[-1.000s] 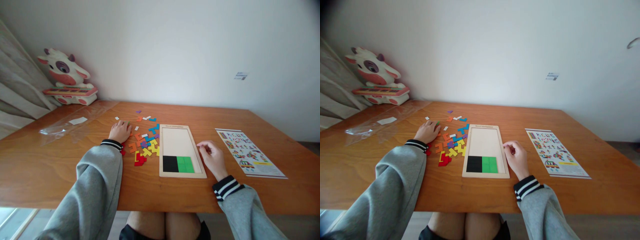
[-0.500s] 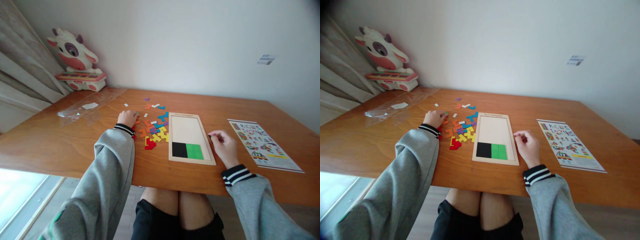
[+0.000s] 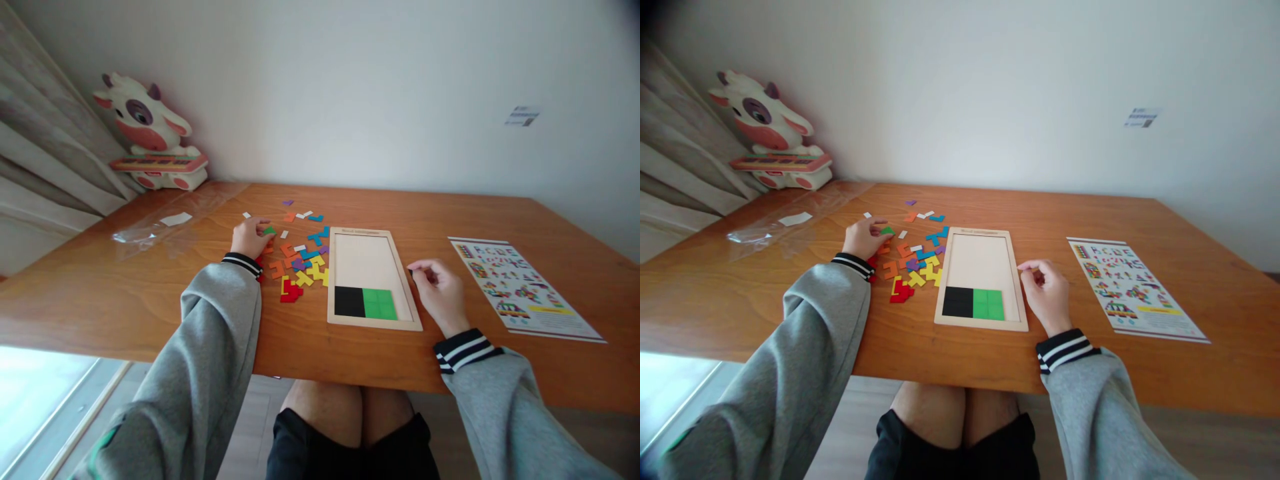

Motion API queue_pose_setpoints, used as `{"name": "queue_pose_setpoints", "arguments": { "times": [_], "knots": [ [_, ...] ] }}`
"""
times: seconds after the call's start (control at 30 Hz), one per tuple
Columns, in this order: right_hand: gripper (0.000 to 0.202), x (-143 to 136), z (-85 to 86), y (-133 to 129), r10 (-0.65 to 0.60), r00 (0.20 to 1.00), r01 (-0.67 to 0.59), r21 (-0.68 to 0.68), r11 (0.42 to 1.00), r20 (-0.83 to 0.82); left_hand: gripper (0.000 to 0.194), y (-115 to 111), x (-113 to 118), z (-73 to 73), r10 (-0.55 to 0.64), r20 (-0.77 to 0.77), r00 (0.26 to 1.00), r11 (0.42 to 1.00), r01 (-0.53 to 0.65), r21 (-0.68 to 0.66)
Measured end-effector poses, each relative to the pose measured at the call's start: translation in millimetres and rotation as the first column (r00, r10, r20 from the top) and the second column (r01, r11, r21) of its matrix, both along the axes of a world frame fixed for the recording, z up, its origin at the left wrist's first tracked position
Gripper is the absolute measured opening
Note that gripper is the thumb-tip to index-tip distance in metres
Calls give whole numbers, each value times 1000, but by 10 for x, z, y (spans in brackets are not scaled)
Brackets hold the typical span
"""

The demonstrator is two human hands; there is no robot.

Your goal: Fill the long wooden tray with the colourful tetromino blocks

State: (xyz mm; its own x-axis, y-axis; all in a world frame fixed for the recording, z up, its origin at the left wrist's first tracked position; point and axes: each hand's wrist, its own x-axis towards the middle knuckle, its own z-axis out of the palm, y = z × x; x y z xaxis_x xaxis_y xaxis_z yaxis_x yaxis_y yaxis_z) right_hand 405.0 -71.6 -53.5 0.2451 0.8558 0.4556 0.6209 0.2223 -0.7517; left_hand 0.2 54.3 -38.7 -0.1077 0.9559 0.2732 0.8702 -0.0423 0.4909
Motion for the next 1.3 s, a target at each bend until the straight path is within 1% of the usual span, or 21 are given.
{"name": "queue_pose_setpoints", "arguments": {
  "times": [0.07,0.13,0.2,0.23,0.27,0.33,0.4,0.43,0.5,0.6,0.67,0.8,0.97,1.13,1.2,1.3],
  "knots": [
    [14,-3,2,1,11,1000,-11,8,1000,1,29,-29,9,8,-35,0,999,999,35,-5],
    [14,-7,4,1,12,1000,-12,6,1000,2,23,-73,23,13,-55,-8,998,998,55,42],
    [14,-8,3,0,5,1000,-5,-2,1000,1,22,-132,63,18,-71,-8,997,982,72,177],
    [15,-9,0,-1,4,1000,-4,-4,1000,2,23,-167,99,20,-95,-3,996,960,92,265],
    [15,-9,-4,-4,7,1000,-7,-2,1000,3,23,-205,145,23,-132,2,991,927,123,355],
    [16,-12,-10,-12,16,1000,-16,12,1000,3,23,-294,262,26,-242,-8,970,836,213,507],
    [17,-19,-11,-25,25,1000,-25,31,999,-1,21,-395,389,26,-358,-43,933,746,313,588],
    [17,-24,-9,-33,26,1000,-26,40,999,-8,21,-449,449,26,-401,-60,914,710,352,609],
    [17,-36,1,-51,28,999,-26,57,998,-29,19,-561,551,27,-442,-81,894,674,390,628],
    [19,-59,17,-73,36,998,-32,72,997,-52,18,-723,658,37,-454,-71,888,670,393,630],
    [20,-77,24,-82,48,998,-44,78,996,-46,16,-817,713,46,-481,-67,874,654,408,636],
    [20,-119,30,-98,88,996,-89,122,989,18,14,-964,825,59,-527,-78,846,598,435,673],
    [14,-160,83,-161,177,977,-197,186,963,115,12,-1064,986,47,-563,-132,816,548,488,680],
    [15,-183,123,-215,287,950,-307,193,932,123,11,-1093,1231,25,-571,-77,817,574,465,674],
    [17,-194,111,-213,328,937,-347,198,917,120,12,-1109,1363,24,-627,-71,776,558,511,653],
    [19,-212,90,-199,393,909,-416,212,885,142,12,-1139,1544,31,-720,-115,684,506,632,587]
  ]
}}
